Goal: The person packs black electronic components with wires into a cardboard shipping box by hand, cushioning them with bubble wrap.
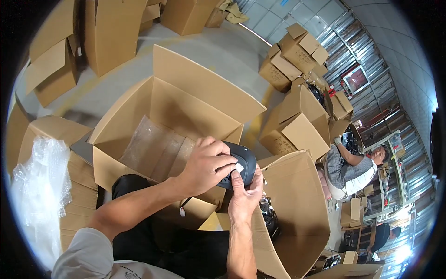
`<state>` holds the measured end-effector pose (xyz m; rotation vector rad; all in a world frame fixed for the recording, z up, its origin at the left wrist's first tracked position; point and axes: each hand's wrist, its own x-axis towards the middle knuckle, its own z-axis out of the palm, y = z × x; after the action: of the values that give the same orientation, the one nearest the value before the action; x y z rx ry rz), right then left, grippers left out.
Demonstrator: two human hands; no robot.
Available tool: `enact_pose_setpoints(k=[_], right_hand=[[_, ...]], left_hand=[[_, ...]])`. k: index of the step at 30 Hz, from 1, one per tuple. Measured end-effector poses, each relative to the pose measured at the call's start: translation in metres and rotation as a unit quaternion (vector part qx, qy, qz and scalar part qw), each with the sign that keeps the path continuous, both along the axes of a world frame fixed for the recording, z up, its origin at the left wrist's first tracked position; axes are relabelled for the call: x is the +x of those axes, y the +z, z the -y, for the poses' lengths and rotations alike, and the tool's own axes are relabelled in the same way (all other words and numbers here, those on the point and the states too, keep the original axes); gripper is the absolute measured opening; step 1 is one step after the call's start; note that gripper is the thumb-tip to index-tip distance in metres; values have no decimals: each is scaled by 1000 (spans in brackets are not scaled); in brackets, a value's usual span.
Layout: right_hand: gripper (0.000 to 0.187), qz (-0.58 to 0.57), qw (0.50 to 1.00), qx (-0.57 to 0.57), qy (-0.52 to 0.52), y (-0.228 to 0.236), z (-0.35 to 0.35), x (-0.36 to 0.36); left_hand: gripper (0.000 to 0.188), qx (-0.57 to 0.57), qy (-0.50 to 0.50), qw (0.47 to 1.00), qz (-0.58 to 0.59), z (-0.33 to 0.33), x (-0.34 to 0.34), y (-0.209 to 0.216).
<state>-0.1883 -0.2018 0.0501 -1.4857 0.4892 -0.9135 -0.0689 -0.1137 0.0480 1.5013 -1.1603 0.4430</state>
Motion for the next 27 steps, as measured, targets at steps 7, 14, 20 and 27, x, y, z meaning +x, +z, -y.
enact_pose_setpoints(k=[7, 14, 20, 27], right_hand=[[46, 17, 1000, 14, -2, -1, -2, 3], [43, 7, 1000, -4, -2, -1, -2, 3], [43, 1, 1000, 4, -7, 1, -3, 2], [44, -8, 1000, 1, -26, 0, -3, 1]], left_hand=[[16, -2, 29, 1000, 7, 4, -9, -6], [15, 1, 27, 999, -20, 4, -12, -7], [16, 3, 16, 1000, -27, 5, -13, -9], [16, 11, 3, 999, -42, 6, -14, -11]])
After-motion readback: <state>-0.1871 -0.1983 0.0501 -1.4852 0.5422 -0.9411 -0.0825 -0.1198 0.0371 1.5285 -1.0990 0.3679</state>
